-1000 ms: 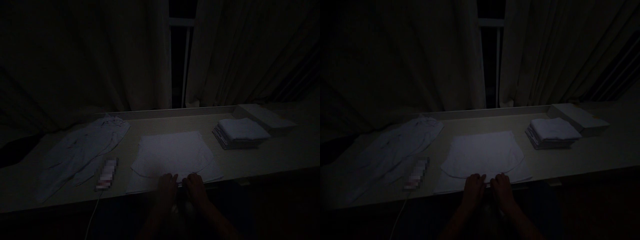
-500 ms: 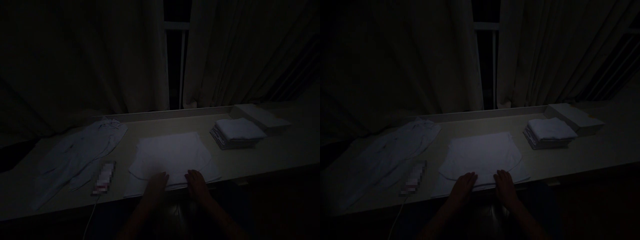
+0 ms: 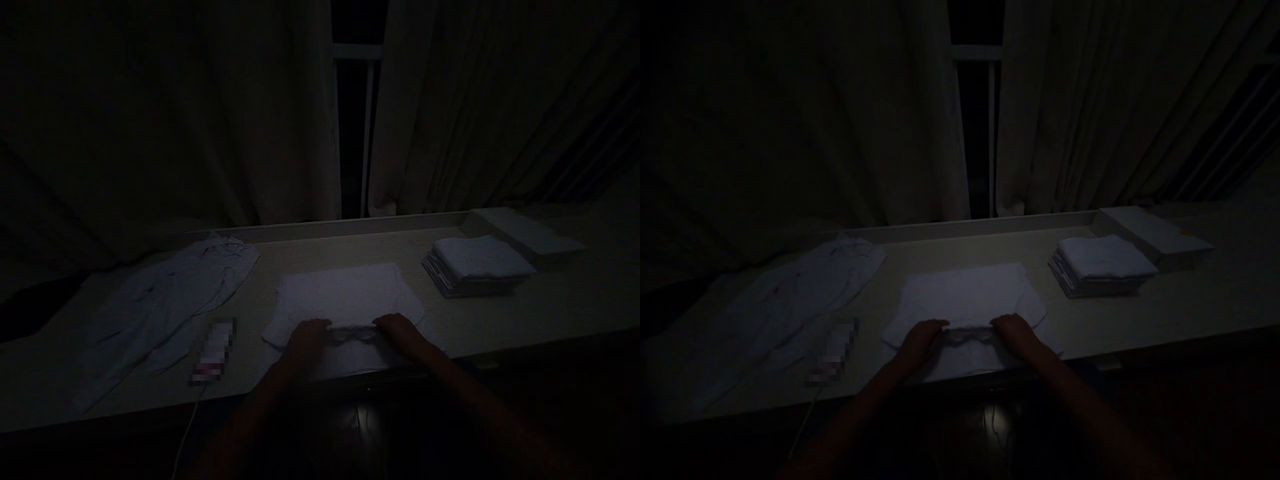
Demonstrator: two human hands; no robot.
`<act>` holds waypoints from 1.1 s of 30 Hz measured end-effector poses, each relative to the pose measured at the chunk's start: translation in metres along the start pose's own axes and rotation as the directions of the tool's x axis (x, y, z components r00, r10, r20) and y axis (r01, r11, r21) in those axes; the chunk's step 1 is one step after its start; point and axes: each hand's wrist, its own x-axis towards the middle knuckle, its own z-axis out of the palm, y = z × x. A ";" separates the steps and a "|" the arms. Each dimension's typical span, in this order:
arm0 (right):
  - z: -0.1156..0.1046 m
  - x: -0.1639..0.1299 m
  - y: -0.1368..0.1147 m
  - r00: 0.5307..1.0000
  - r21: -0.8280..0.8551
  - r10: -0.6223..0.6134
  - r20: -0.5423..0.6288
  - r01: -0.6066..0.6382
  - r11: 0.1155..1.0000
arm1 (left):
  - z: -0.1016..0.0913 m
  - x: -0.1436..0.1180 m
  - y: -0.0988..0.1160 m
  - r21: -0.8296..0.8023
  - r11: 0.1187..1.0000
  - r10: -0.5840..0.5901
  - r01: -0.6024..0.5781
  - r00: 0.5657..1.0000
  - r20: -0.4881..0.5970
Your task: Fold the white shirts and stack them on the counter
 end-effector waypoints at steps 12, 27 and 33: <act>-0.076 0.064 0.021 0.998 0.187 -0.064 -0.003 0.063 0.980 | -0.052 0.073 -0.005 -0.102 0.994 -0.042 0.040 0.999 -0.014; -0.021 -0.001 0.000 0.998 0.235 -0.014 0.057 0.001 0.972 | 0.019 -0.045 0.014 0.043 0.998 -0.027 0.038 0.972 -0.235; -0.012 -0.004 -0.007 0.997 0.219 0.001 0.078 -0.018 0.976 | 0.084 -0.100 0.051 0.092 0.995 -0.021 0.043 0.975 -0.223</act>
